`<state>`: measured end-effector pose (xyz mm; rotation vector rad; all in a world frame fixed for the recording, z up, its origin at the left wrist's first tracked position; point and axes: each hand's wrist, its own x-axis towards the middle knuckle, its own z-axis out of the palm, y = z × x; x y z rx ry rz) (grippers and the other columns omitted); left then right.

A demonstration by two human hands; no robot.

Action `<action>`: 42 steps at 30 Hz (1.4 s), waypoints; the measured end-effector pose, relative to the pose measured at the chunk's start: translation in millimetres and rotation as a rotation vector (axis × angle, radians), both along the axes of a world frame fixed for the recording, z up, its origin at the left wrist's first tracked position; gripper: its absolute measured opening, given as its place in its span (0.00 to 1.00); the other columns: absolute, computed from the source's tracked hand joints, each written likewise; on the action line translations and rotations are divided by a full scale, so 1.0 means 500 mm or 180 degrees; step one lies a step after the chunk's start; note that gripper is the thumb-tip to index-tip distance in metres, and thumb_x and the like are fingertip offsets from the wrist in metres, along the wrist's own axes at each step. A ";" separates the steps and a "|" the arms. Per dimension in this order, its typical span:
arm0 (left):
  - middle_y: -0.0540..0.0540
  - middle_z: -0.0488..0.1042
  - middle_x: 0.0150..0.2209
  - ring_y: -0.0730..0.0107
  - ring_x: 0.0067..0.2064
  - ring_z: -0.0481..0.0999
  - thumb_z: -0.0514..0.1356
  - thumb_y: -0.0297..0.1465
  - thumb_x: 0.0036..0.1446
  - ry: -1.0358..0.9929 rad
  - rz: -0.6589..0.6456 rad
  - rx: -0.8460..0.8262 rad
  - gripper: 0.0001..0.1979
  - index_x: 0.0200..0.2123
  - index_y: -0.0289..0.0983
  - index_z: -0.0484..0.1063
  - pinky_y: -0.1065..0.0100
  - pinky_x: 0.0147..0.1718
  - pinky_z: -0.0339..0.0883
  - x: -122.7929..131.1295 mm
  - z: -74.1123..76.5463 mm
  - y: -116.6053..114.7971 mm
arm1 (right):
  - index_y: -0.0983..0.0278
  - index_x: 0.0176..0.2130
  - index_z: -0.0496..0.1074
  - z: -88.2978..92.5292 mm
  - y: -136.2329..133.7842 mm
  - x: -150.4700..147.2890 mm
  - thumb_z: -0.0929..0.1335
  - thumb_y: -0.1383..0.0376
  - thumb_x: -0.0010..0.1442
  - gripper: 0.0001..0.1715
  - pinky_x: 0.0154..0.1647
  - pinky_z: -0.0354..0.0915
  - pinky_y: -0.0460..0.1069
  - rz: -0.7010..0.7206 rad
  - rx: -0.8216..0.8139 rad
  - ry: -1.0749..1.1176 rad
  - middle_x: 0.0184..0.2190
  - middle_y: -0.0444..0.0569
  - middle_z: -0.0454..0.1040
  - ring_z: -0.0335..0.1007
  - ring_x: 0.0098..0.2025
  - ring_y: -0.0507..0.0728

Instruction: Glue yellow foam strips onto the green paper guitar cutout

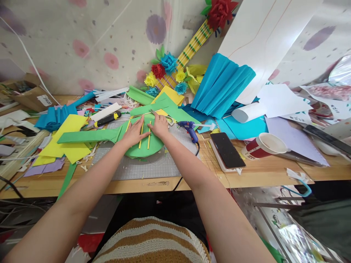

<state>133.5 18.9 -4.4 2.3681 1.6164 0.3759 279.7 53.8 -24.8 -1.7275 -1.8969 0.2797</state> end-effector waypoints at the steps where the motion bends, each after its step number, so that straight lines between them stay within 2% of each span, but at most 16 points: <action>1: 0.37 0.49 0.65 0.56 0.66 0.46 0.50 0.46 0.56 -0.0004 -0.0001 -0.0011 0.43 0.65 0.35 0.30 0.50 0.61 0.37 0.000 0.001 0.000 | 0.68 0.59 0.56 0.000 0.001 -0.001 0.67 0.59 0.54 0.36 0.56 0.51 0.59 -0.0009 0.0028 0.0021 0.52 0.62 0.63 0.54 0.57 0.67; 6: 0.37 0.49 0.65 0.57 0.66 0.45 0.50 0.47 0.56 -0.0067 -0.0002 0.0011 0.43 0.66 0.36 0.30 0.50 0.61 0.37 -0.002 0.004 -0.003 | 0.70 0.57 0.57 0.002 -0.005 0.004 0.65 0.56 0.56 0.34 0.56 0.51 0.59 -0.0073 0.0085 0.0162 0.53 0.63 0.62 0.54 0.56 0.67; 11: 0.38 0.48 0.65 0.56 0.66 0.44 0.50 0.47 0.56 -0.0104 0.0011 -0.0014 0.42 0.66 0.36 0.33 0.50 0.61 0.37 -0.003 0.003 -0.005 | 0.70 0.57 0.58 -0.003 -0.024 0.004 0.67 0.57 0.54 0.35 0.57 0.50 0.58 0.0068 0.0222 0.0050 0.53 0.62 0.62 0.53 0.57 0.67; 18: 0.36 0.50 0.64 0.55 0.66 0.46 0.50 0.47 0.56 -0.0034 0.0001 -0.0015 0.42 0.66 0.35 0.34 0.49 0.61 0.37 0.000 0.005 0.002 | 0.68 0.56 0.58 -0.016 -0.023 0.000 0.68 0.58 0.52 0.35 0.57 0.50 0.61 -0.0001 0.0177 0.0143 0.53 0.62 0.62 0.53 0.57 0.68; 24: 0.37 0.46 0.66 0.51 0.66 0.42 0.54 0.50 0.51 0.0095 -0.0201 -0.0133 0.46 0.65 0.36 0.37 0.49 0.61 0.35 -0.005 0.013 0.003 | 0.71 0.56 0.58 -0.008 -0.024 0.004 0.66 0.57 0.54 0.34 0.57 0.50 0.59 -0.0055 0.0099 0.0153 0.53 0.64 0.62 0.54 0.57 0.67; 33: 0.34 0.46 0.65 0.52 0.66 0.41 0.55 0.51 0.50 0.0191 -0.0242 -0.0140 0.49 0.65 0.33 0.36 0.48 0.61 0.34 -0.005 0.012 0.003 | 0.71 0.57 0.57 -0.011 -0.031 0.006 0.66 0.56 0.54 0.36 0.57 0.51 0.59 0.0130 -0.0040 0.0041 0.55 0.64 0.60 0.51 0.59 0.67; 42: 0.37 0.45 0.66 0.52 0.66 0.41 0.53 0.51 0.50 0.0248 -0.0348 0.0091 0.48 0.65 0.34 0.36 0.48 0.61 0.32 -0.005 0.018 -0.015 | 0.71 0.57 0.56 -0.011 -0.032 0.006 0.66 0.57 0.54 0.37 0.57 0.50 0.59 0.0155 0.0029 0.0112 0.55 0.64 0.60 0.52 0.59 0.66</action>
